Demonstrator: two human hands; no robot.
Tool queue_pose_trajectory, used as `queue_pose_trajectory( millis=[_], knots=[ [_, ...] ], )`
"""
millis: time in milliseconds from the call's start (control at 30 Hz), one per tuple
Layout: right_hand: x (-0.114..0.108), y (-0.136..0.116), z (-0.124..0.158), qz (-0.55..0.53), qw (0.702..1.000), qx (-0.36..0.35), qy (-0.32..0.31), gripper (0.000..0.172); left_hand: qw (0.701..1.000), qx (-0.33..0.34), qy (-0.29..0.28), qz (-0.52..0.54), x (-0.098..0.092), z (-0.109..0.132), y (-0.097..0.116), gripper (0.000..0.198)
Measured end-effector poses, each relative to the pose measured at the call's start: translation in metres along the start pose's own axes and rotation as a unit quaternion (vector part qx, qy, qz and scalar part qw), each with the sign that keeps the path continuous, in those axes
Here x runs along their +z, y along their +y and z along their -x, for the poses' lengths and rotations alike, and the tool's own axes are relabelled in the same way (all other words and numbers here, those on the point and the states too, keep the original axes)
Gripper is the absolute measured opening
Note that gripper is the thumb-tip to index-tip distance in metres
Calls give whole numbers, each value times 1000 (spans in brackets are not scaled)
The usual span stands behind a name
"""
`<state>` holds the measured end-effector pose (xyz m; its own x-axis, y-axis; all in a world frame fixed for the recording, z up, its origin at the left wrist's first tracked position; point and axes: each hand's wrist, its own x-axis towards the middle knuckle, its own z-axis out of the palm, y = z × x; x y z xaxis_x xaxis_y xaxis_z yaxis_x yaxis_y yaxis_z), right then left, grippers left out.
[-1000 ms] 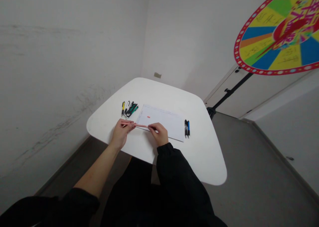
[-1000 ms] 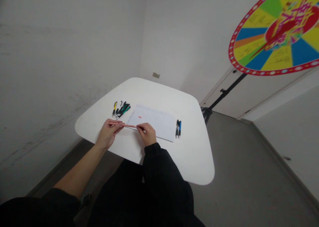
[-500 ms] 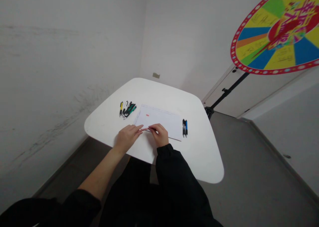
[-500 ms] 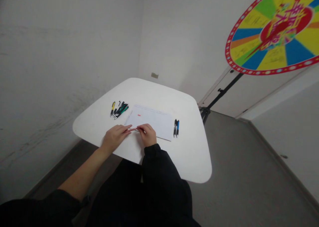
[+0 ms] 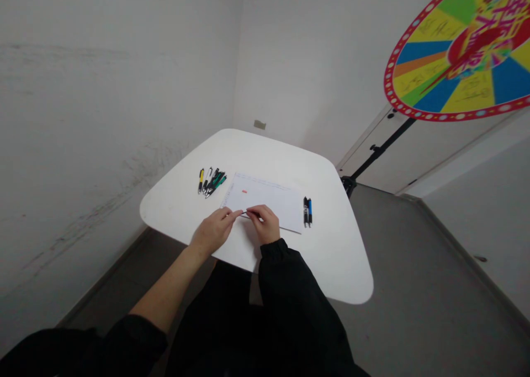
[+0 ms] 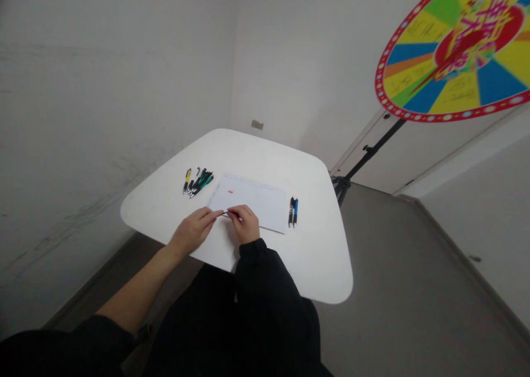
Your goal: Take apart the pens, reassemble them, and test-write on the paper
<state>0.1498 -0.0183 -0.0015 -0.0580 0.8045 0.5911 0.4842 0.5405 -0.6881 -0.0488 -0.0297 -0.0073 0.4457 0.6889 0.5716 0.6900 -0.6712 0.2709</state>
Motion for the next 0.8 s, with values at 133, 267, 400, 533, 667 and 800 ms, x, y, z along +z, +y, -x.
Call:
queue_pose_trajectory(
  millis=[133, 267, 400, 533, 667, 800],
  knots=[
    [-1, -3, -1, -9, 1000, 27, 4, 13, 1000, -10, -13, -1, 1, 2, -2, 44],
    [-1, 1, -1, -32, 998, 45, 32, 15, 1000, -20, -15, 5, 1, 2, -3, 43],
    [-1, 7, -1, -48, 993, 90, 63, 17, 999, -34, -6, 13, 0, 1, -3, 43],
    [-1, 14, -4, -47, 985, 149, 74, 22, 999, -39, -5, -2, -2, 1, -1, 42],
    [1, 24, -14, -31, 980, 174, 92, 22, 999, -47, -11, -11, -3, 0, 1, 42],
    [5, 35, -28, 18, 981, 172, 93, 22, 999, -46, -6, -11, -2, 1, 0, 43]
  ],
)
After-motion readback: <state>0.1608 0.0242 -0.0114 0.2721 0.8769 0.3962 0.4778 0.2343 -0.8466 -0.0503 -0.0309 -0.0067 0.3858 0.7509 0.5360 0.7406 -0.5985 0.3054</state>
